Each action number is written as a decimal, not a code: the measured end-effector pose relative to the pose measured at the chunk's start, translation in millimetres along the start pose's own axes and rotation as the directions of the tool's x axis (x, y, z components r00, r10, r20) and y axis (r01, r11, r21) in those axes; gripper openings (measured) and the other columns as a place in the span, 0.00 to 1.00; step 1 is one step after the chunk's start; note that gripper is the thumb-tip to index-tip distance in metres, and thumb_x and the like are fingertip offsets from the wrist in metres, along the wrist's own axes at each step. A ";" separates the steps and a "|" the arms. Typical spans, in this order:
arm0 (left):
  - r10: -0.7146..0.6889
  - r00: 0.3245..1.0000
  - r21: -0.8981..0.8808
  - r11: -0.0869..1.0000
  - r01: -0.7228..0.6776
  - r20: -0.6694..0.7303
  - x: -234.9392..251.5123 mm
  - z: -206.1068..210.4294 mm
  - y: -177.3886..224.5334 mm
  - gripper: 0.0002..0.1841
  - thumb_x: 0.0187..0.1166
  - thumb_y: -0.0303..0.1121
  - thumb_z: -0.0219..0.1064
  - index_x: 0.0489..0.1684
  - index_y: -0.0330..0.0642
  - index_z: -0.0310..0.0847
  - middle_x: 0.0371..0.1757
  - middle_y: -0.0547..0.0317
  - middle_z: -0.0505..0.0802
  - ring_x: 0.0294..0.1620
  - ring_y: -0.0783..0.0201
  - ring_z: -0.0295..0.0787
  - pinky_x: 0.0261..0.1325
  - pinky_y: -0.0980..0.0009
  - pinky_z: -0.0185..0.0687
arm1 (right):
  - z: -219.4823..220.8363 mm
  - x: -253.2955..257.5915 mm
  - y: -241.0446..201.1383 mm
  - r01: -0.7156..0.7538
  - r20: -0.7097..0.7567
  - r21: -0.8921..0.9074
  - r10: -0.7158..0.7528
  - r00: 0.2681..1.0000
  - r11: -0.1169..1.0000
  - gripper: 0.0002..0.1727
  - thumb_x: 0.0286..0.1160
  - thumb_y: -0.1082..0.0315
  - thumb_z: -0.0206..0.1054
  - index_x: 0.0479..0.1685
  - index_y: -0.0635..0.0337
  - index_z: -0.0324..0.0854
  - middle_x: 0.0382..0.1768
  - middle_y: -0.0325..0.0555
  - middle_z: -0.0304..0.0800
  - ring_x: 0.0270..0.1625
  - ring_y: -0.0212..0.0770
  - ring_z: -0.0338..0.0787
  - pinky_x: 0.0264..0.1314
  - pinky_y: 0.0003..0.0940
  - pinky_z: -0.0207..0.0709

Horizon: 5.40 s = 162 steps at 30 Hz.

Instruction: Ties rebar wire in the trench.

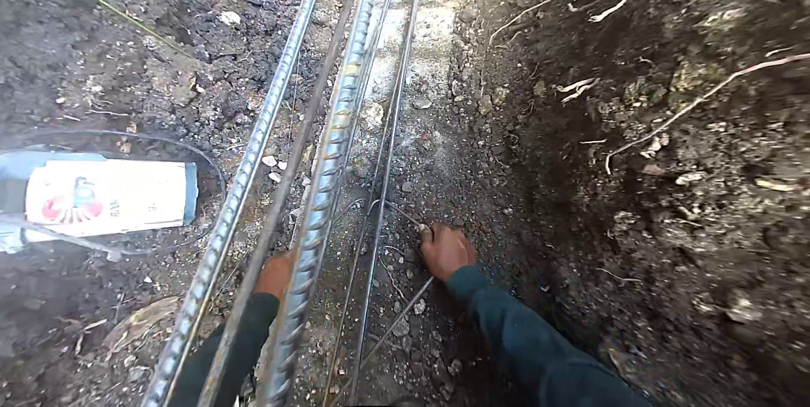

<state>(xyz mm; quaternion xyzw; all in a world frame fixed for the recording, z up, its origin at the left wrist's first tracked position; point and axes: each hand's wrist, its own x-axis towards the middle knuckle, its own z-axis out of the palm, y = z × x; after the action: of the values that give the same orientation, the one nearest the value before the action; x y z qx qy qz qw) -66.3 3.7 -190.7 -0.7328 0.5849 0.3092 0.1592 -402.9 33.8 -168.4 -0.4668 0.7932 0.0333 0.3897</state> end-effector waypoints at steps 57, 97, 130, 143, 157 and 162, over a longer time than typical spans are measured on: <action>-0.052 0.986 -0.627 0.767 0.141 0.159 -72.3 -30.7 7.5 0.14 0.93 0.33 0.51 0.55 0.36 0.83 0.27 0.65 0.80 0.19 0.72 0.68 0.24 0.74 0.66 | 0.6 24.8 -21.8 0.071 0.141 -0.056 -0.062 0.988 0.996 0.23 0.84 0.61 0.61 0.76 0.57 0.77 0.64 0.63 0.88 0.67 0.64 0.88 0.65 0.68 0.79; -0.022 0.998 -0.252 0.967 0.037 0.060 -38.7 -41.7 32.4 0.15 0.91 0.38 0.57 0.50 0.38 0.88 0.37 0.53 0.89 0.35 0.60 0.82 0.49 0.55 0.78 | -27.8 -1.9 12.6 -0.056 0.062 -0.210 0.070 0.996 0.976 0.32 0.91 0.42 0.43 0.60 0.56 0.87 0.63 0.56 0.91 0.70 0.57 0.88 0.67 0.64 0.78; 0.040 0.999 -0.168 0.985 -0.044 -0.028 -62.2 -76.5 69.5 0.18 0.92 0.36 0.55 0.43 0.33 0.89 0.39 0.40 0.89 0.42 0.45 0.84 0.52 0.43 0.75 | 5.3 1.5 16.5 -0.093 0.111 -0.092 0.103 0.989 0.991 0.34 0.93 0.44 0.41 0.61 0.62 0.86 0.64 0.61 0.89 0.72 0.59 0.86 0.71 0.64 0.76; -0.016 0.940 -0.447 0.877 0.177 0.340 -41.2 -9.0 66.8 0.24 0.91 0.56 0.52 0.40 0.43 0.76 0.20 0.67 0.71 0.13 0.70 0.65 0.17 0.73 0.68 | -9.7 59.1 7.5 0.217 0.037 -0.188 -0.214 0.976 0.958 0.30 0.91 0.41 0.48 0.61 0.54 0.86 0.55 0.59 0.93 0.64 0.63 0.90 0.62 0.70 0.78; -0.029 1.000 -0.422 0.906 0.031 0.010 -27.4 12.1 50.6 0.23 0.91 0.48 0.58 0.40 0.32 0.84 0.33 0.49 0.83 0.35 0.56 0.78 0.45 0.53 0.75 | -19.7 40.9 4.0 0.034 -0.002 -0.179 -0.035 0.999 0.983 0.31 0.88 0.40 0.50 0.52 0.57 0.89 0.58 0.57 0.92 0.66 0.59 0.89 0.62 0.65 0.80; -0.053 0.998 -0.443 0.894 0.063 0.035 -34.0 0.2 76.4 0.23 0.92 0.48 0.55 0.42 0.35 0.85 0.31 0.54 0.81 0.29 0.62 0.74 0.38 0.61 0.73 | -35.7 64.4 -3.2 0.084 -0.043 -0.250 -0.098 0.994 0.964 0.31 0.89 0.41 0.50 0.49 0.58 0.89 0.55 0.58 0.93 0.63 0.61 0.91 0.58 0.68 0.81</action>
<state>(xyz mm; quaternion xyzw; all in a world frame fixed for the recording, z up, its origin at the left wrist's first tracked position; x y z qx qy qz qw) -143.6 9.3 -159.3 -0.7636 0.4750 0.4374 0.0036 -438.2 -28.9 -184.5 -0.5486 0.7708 0.1014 0.3076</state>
